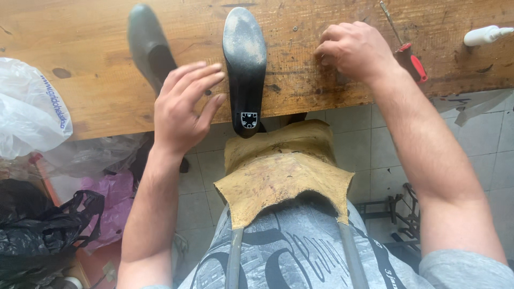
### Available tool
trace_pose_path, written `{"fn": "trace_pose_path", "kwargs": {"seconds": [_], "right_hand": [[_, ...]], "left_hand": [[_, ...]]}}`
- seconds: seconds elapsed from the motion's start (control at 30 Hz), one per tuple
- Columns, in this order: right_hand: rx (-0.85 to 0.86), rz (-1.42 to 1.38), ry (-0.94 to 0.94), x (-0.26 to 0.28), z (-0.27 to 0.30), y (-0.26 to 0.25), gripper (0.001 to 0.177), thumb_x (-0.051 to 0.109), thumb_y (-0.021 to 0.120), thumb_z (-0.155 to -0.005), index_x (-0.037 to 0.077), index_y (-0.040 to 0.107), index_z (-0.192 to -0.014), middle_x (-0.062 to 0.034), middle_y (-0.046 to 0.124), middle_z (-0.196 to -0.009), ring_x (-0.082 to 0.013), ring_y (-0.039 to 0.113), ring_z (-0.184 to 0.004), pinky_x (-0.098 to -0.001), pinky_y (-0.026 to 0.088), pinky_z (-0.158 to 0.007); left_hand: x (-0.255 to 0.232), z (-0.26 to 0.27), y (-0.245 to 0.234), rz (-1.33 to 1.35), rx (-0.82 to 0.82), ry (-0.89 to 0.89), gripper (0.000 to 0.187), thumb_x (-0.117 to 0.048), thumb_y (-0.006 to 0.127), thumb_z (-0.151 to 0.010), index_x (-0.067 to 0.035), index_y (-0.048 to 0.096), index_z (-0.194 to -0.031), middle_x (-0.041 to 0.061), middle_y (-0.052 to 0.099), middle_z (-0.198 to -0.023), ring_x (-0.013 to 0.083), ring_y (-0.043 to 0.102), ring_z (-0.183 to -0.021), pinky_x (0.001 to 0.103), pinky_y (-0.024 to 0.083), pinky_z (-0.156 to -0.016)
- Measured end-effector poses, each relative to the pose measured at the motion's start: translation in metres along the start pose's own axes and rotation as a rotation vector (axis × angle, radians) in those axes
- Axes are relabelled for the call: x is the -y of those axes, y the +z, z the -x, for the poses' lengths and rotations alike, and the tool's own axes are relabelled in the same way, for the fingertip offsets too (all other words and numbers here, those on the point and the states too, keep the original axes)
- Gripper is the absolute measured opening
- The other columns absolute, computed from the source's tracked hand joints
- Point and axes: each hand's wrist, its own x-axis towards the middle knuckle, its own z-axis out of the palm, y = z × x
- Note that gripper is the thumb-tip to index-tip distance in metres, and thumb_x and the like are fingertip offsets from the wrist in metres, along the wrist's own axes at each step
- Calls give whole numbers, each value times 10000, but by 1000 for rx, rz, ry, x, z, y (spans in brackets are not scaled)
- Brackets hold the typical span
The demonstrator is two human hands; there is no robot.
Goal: The person inserts small metal heel tips into the heel sockets of two black high-heeled shoes, then picks up a black leather-like material and places it on the table next to the shoes.
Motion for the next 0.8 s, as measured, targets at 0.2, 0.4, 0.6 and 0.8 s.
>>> {"fn": "trace_pose_path", "kwargs": {"seconds": [0.2,0.4,0.6,0.8], "right_hand": [[352,-16,16,-1,-19,-18,213,366,653,-1047,162,712,-1048,-1,671,-1033,-180,690,-902,-355,614,-634],[396,109,-184,-10,-21,-23,148,91,555,-1029,119,600,-891,-12,611,-814,-182,641,-655,-336,549,-523],[494,34,-203,-13,-32,-41,98,37,585,-978,119,606,-930,-14,656,-819,-215,705,-713,-377,560,-556],[293,-110,-88,-25,-16,-9,65,114,568,-968,136,596,-914,-36,654,-800,-295,695,-607,-448,506,-482]], "left_hand": [[35,-8,5,-225,-170,-101,277,-149,754,-1054,-9,734,-1293,143,683,-1391,343,475,-1401,520,298,-1201],[5,-27,20,-212,-75,-61,229,-105,738,-1031,7,738,-1231,155,734,-1270,336,595,-1263,458,439,-1126],[-14,-84,104,-445,212,147,191,-302,803,-912,-167,755,-1038,-2,777,-1030,249,649,-1053,426,481,-1028],[22,-116,194,-789,410,102,130,-178,638,-882,-209,756,-836,12,720,-794,267,631,-849,399,476,-857]]}}
